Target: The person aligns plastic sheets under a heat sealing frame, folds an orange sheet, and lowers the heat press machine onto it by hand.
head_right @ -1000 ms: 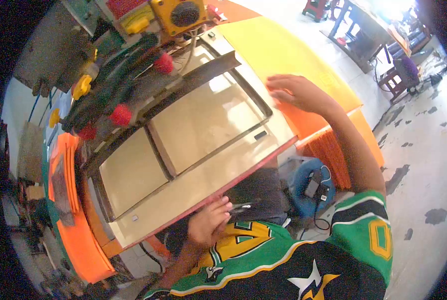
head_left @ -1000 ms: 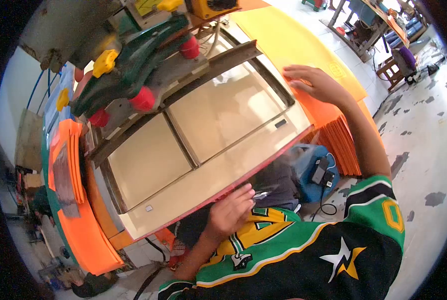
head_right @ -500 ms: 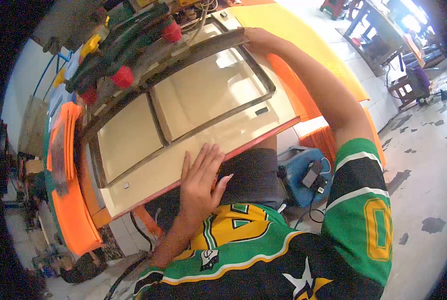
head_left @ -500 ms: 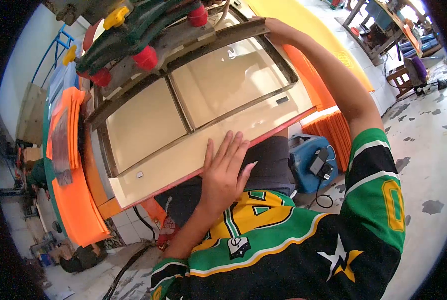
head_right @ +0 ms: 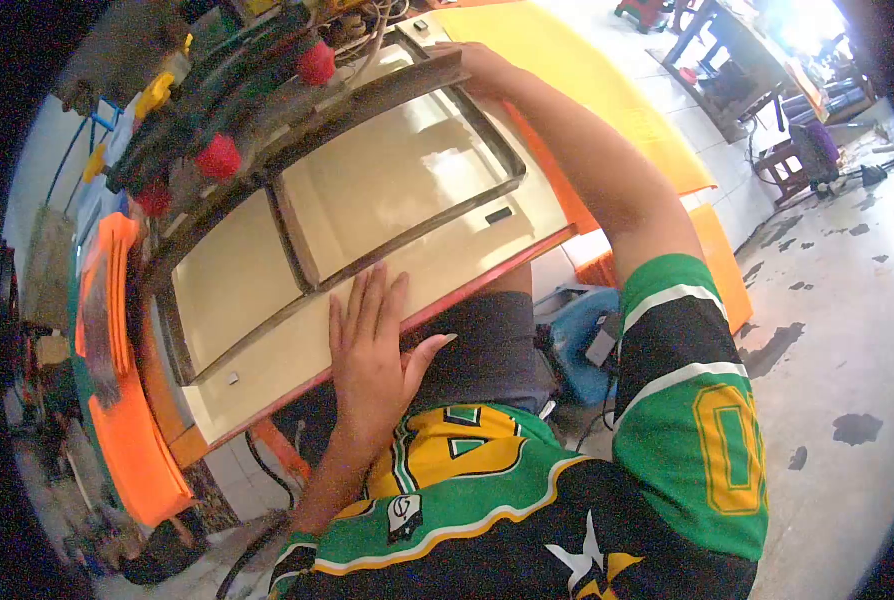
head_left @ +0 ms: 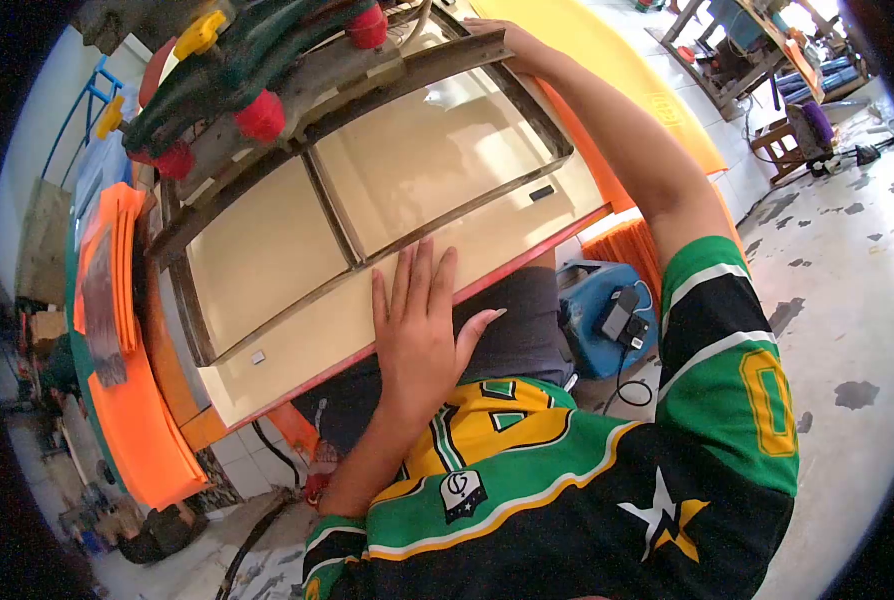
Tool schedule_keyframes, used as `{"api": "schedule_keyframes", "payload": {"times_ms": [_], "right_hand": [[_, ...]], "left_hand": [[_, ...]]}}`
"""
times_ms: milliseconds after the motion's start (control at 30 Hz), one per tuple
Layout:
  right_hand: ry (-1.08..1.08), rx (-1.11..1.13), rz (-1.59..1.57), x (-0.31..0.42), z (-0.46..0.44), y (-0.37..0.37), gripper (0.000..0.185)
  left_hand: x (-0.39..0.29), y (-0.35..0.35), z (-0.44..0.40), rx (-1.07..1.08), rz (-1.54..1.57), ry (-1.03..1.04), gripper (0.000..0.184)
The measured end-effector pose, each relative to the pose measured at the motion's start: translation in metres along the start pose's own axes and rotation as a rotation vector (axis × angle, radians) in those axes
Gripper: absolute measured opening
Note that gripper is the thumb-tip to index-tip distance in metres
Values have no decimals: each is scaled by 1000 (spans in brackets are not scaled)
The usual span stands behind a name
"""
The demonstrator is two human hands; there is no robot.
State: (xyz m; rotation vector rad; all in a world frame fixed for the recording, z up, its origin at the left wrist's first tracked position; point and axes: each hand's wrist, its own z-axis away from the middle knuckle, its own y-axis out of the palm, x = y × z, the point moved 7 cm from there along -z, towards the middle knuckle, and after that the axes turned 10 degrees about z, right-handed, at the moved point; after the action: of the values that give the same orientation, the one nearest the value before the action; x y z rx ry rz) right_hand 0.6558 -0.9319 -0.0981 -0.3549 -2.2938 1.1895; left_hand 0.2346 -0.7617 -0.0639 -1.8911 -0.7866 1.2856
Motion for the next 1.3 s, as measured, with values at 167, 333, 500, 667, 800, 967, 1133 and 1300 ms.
{"api": "schedule_keyframes", "payload": {"times_ms": [167, 333, 500, 667, 800, 967, 1133, 1300], "right_hand": [[350, -5, -412, 25, 4, -6, 42], [258, -16, -521, -10, 2, 14, 43], [59, -57, 282, 19, 8, -20, 44], [244, 212, 540, 52, 30, -45, 36], [243, 197, 470, 48, 43, -39, 31], [173, 145, 222, 56, 41, -34, 31], [186, 166, 263, 50, 43, -35, 34], [199, 197, 262, 56, 47, -37, 37]], "left_hand": [[3, 2, 4, -31, -13, -15, 82], [5, 2, 4, -34, -28, -29, 84], [4, 4, 6, -30, -32, -20, 86], [4, 7, 6, -32, -63, -17, 87], [3, 8, 6, -39, -64, 0, 86], [1, 5, 5, -60, -94, 28, 82], [2, 2, 6, -83, -49, 36, 79], [5, 2, 9, -68, 4, 45, 73]]}}
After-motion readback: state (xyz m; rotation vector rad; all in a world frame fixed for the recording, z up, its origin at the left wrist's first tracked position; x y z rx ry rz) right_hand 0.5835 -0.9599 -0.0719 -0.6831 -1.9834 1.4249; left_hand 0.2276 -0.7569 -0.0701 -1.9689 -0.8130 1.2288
